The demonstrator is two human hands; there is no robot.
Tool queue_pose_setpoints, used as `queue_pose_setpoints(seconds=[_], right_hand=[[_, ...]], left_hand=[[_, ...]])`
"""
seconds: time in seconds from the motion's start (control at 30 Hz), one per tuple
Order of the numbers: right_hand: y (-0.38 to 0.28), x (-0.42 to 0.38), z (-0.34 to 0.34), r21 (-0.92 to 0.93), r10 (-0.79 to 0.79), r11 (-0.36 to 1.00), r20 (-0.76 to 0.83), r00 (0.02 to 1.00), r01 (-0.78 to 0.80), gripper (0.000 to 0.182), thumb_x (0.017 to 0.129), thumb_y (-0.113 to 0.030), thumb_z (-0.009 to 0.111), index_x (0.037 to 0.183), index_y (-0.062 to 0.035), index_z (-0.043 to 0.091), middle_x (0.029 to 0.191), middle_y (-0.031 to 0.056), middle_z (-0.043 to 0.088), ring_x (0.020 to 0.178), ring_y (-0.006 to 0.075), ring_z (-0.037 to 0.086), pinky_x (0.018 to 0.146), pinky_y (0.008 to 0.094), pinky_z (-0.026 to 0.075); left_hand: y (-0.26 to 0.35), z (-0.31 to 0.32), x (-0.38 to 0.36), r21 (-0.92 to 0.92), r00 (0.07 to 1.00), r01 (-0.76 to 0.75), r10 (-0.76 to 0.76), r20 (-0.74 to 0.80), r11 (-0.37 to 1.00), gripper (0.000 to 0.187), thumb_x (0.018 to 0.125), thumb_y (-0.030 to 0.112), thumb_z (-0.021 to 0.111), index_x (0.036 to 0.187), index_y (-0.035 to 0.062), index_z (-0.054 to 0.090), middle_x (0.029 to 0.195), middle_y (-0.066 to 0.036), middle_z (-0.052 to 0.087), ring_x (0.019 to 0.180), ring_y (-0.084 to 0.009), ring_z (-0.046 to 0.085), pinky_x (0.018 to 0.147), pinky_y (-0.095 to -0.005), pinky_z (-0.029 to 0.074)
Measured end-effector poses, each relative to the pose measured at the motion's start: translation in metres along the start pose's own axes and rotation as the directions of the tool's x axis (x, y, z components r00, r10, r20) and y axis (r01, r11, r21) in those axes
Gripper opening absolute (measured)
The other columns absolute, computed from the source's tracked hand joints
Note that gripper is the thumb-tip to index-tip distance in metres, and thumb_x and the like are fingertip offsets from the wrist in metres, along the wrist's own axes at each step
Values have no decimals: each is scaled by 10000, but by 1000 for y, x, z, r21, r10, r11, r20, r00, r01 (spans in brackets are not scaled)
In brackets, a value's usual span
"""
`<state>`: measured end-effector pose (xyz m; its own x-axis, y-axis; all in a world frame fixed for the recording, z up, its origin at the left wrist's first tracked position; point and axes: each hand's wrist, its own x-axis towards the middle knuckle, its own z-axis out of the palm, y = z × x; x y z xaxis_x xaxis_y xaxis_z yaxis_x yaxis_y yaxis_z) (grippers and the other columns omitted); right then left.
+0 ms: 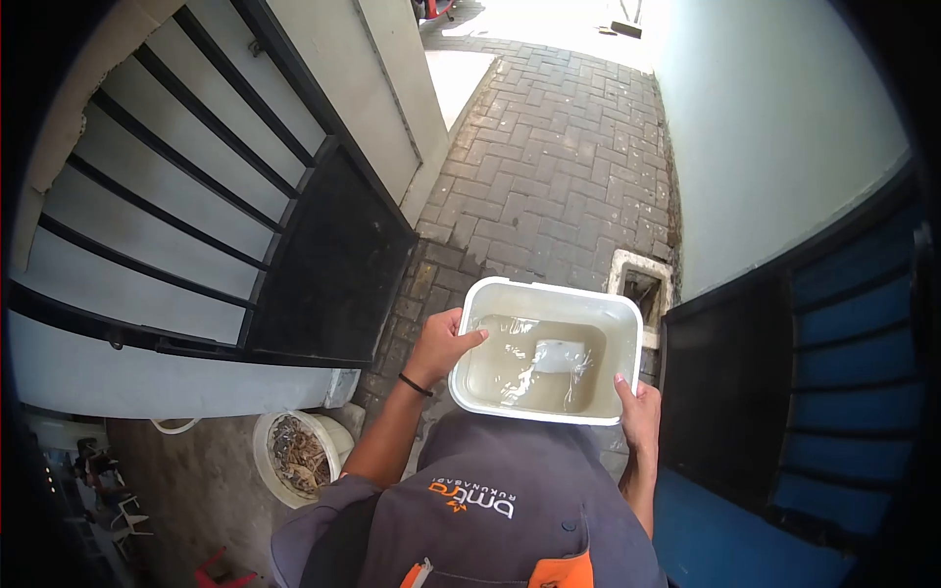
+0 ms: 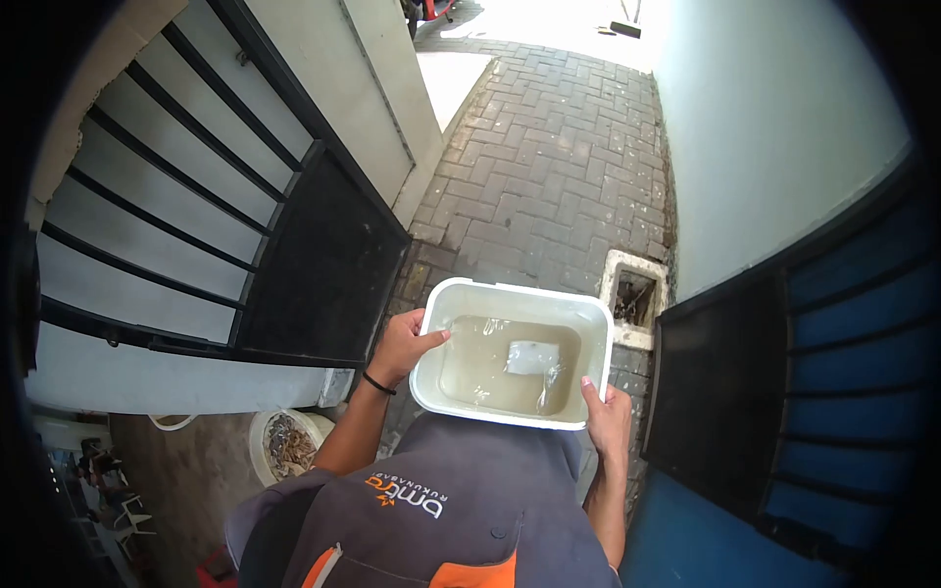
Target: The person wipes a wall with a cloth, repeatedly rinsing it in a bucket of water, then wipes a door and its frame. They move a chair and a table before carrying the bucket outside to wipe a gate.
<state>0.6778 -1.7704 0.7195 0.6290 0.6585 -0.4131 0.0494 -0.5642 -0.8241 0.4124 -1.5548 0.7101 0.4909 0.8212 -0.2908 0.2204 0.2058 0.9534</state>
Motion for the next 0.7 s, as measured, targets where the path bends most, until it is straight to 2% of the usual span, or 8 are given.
queue_pose_setpoints(seconds=[0.17,0.27,0.3,0.4,0.43,0.5,0.6,0.7], right_hand=[[-75,137,-55,-121,-105,984,175,979,127,377,931,-315,618,887,50,700,653,60,631,639,91,559,607,322,452],[-123,216,-64,-177,-162,960,278,947,216,352,921,-283,608,846,50,695,630,68,622,622,96,557,603,326,449],[-138,238,-66,-178,-189,952,293,937,248,347,920,-276,605,835,49,694,627,70,621,620,96,557,600,326,449],[-164,316,-63,-164,-254,932,340,905,323,316,909,-237,608,795,50,675,637,53,617,604,92,543,579,318,433],[-173,338,-62,-176,-251,927,364,897,331,305,905,-222,613,774,50,659,646,29,609,601,83,526,570,310,421],[-203,376,-49,-142,-257,933,381,888,330,292,890,-200,619,728,43,629,643,0,588,584,75,495,551,301,397],[-220,455,-30,-140,-266,932,359,895,334,356,898,-242,636,721,66,639,598,9,568,582,71,494,546,307,406],[-269,510,-27,-429,-279,793,375,884,433,371,899,-294,645,795,62,666,629,120,626,556,219,577,580,377,451]], left_hand=[[47,52,73,-295,973,36,-101,-209,955,258,713,-32,618,966,-40,669,829,-54,679,720,-107,620,658,-260,492],[55,62,124,-194,934,44,-109,-339,980,245,703,-19,620,940,-36,679,883,-51,674,744,-121,621,670,-255,485],[58,63,139,29,910,87,-68,-409,996,228,700,-2,639,920,-41,687,952,-59,662,778,-135,626,692,-259,487],[63,75,194,115,847,-40,95,-523,993,212,712,-4,646,913,-59,686,1006,-75,647,816,-144,635,708,-275,497],[74,76,212,-257,884,92,-198,-424,962,235,727,-20,644,955,-51,688,974,-76,666,818,-156,649,722,-300,516],[74,71,260,-430,875,92,-279,-397,898,256,733,-42,630,983,-48,683,942,-76,678,795,-155,656,704,-302,526],[57,67,337,-517,874,36,-278,-398,855,291,724,-72,613,1006,-38,677,890,-74,691,748,-145,659,672,-291,533],[88,52,407,-559,887,-24,-240,-394,829,305,704,-88,603,996,-33,676,866,-69,693,719,-131,658,649,-282,534]])
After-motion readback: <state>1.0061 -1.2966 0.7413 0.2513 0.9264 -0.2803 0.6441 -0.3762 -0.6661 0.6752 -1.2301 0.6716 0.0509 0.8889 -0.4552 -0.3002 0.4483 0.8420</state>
